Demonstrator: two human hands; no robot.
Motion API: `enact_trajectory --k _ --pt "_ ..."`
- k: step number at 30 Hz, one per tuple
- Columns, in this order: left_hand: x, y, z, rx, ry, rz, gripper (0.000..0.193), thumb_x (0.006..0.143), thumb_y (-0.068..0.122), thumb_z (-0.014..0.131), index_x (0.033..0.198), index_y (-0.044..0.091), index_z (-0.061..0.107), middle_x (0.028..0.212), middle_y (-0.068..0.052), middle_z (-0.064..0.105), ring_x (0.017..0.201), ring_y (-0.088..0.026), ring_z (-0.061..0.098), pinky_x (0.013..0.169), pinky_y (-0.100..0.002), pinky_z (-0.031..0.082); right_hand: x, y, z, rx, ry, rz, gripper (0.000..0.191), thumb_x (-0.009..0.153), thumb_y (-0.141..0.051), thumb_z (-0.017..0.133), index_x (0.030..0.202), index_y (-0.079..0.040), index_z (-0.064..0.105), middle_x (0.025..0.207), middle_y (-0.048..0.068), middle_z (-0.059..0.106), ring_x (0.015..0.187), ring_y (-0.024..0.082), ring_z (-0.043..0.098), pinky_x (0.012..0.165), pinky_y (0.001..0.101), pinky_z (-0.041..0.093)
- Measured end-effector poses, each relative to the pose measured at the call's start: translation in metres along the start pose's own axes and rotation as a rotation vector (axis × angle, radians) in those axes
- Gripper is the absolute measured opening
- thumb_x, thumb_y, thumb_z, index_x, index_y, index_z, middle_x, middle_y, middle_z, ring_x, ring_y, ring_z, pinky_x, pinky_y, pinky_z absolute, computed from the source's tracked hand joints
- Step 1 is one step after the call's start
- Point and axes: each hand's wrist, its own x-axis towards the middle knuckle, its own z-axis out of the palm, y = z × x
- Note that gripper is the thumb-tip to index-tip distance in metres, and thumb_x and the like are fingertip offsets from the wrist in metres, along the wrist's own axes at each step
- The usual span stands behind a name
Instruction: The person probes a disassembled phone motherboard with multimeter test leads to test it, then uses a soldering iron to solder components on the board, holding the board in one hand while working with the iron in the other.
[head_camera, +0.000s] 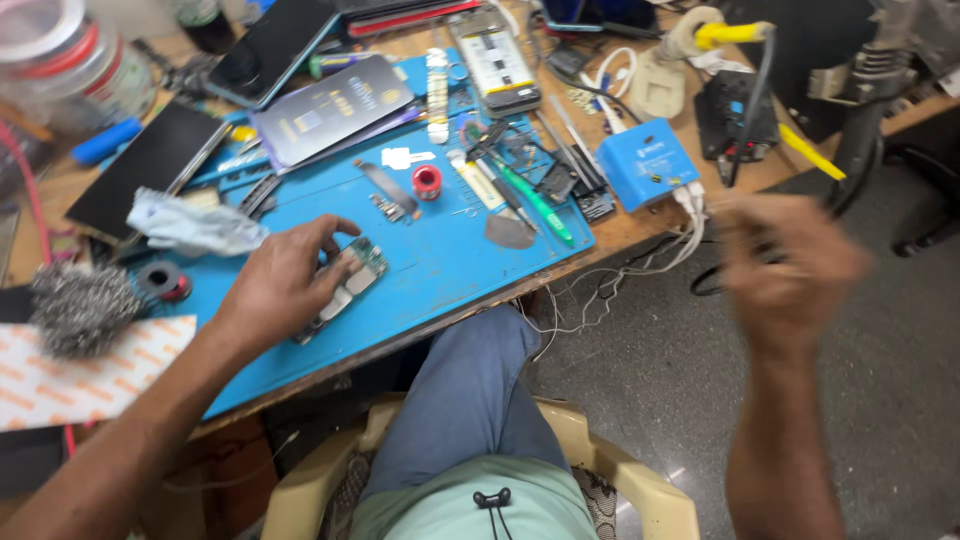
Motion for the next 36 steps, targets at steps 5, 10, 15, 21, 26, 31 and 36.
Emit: enact_trajectory --k 5,10,15,21,26,31,36 --pt "-0.015 0.021 -0.001 0.341 -0.046 -0.059 0.050 0.093 0.039 0.066 0.137 0.019 0.058 0.111 -0.014 0.064 0.098 -0.034 0.065 0.083 -0.050 0.056 0.030 -0.037 0.038 0.195 -0.284 0.177 0.017 0.100 -0.006 0.074 0.117 -0.005 0.076 0.107 0.012 0.076 0.088 0.019 0.076 0.073 0.0296 0.061" --pt "-0.041 0.021 -0.003 0.366 0.001 0.060 0.070 0.083 0.036 0.071 0.146 0.012 0.050 0.116 -0.014 0.058 0.109 -0.034 0.057 0.082 -0.049 0.054 0.063 -0.048 0.065 0.178 -0.433 0.124 0.021 0.095 -0.008 0.077 0.115 -0.003 0.077 0.103 0.015 0.076 0.082 0.023 0.074 0.070 0.0355 0.057" --pt "-0.070 0.007 -0.005 0.259 0.127 0.144 0.068 0.081 0.027 0.074 0.143 0.007 0.052 0.118 -0.017 0.058 0.108 -0.036 0.056 0.088 -0.048 0.051 0.055 -0.063 0.075 0.184 -0.542 0.115 0.020 0.092 -0.014 0.076 0.109 -0.005 0.078 0.101 0.015 0.076 0.082 0.028 0.073 0.072 0.0391 0.055" --pt "-0.086 -0.011 0.004 0.159 0.274 0.181 0.064 0.078 0.018 0.076 0.136 0.000 0.056 0.117 -0.020 0.062 0.108 -0.038 0.057 0.095 -0.048 0.048 0.062 -0.067 0.097 0.108 -0.472 -0.008 0.034 0.091 -0.021 0.079 0.121 -0.005 0.074 0.111 0.018 0.074 0.101 0.036 0.070 0.088 0.0449 0.054" --pt "-0.090 -0.012 0.013 0.081 0.397 0.195 0.060 0.079 0.014 0.076 0.134 -0.003 0.057 0.119 -0.021 0.063 0.108 -0.039 0.059 0.095 -0.047 0.049 0.073 -0.065 0.131 0.028 -0.550 -0.022 0.053 0.084 -0.029 0.084 0.130 -0.006 0.070 0.112 0.023 0.072 0.102 0.040 0.068 0.090 0.0497 0.052" --pt "-0.082 -0.017 0.021 0.003 0.418 0.211 0.058 0.078 0.015 0.078 0.129 -0.004 0.058 0.122 -0.024 0.062 0.111 -0.040 0.058 0.096 -0.048 0.048 0.078 -0.061 0.142 0.043 -0.490 0.045 0.051 0.084 -0.026 0.085 0.128 -0.004 0.071 0.110 0.023 0.072 0.100 0.040 0.068 0.087 0.0504 0.051" --pt "-0.091 -0.029 0.027 -0.146 0.528 0.245 0.053 0.080 0.016 0.080 0.127 -0.001 0.061 0.129 -0.023 0.062 0.121 -0.039 0.058 0.103 -0.046 0.049 0.055 -0.083 0.128 0.220 -0.238 -0.203 0.037 0.089 0.000 0.082 0.124 0.002 0.069 0.122 0.022 0.071 0.116 0.038 0.067 0.105 0.0446 0.051"
